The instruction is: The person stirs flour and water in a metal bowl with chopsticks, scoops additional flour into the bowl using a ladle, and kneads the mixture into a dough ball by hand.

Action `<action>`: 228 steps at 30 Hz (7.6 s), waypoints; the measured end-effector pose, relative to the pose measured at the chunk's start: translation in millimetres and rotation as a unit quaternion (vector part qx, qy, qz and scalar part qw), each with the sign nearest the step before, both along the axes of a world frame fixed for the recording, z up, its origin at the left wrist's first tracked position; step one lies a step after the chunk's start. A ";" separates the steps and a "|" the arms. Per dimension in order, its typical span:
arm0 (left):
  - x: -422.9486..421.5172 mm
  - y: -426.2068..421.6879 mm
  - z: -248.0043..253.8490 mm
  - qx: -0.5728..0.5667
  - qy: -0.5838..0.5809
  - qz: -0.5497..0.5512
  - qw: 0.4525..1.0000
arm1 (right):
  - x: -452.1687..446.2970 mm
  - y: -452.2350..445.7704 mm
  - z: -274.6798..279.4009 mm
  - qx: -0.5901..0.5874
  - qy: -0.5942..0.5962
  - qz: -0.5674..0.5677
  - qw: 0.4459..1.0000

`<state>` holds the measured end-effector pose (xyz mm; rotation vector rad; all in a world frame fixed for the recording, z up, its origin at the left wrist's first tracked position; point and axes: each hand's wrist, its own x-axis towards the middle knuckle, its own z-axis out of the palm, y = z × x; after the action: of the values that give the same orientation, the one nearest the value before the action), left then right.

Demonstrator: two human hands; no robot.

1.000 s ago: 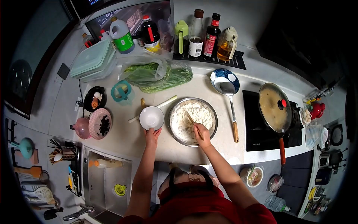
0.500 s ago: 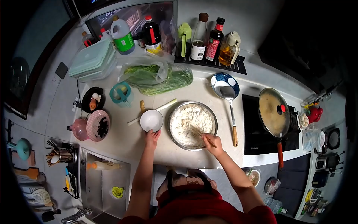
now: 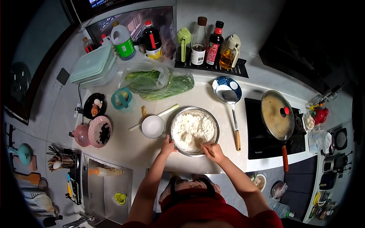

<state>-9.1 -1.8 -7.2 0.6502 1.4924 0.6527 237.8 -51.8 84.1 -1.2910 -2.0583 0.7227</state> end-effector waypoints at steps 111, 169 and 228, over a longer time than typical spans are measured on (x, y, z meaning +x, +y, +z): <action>-99.4 17.1 9.8 0.270 0.369 0.162 0.875 | -204.9 69.0 -49.6 0.168 -0.205 0.132 0.955; 85.8 71.9 -31.2 0.439 0.449 -0.062 0.776 | 28.6 40.4 -40.7 0.145 -0.219 -0.066 0.963; 111.0 28.6 14.7 0.346 0.454 -0.575 0.586 | 30.5 69.0 -79.2 -0.008 -0.024 -0.304 0.952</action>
<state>101.9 26.8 7.5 2.5779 1.1838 -0.2965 268.3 17.2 4.8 -1.8381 -1.5456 0.4220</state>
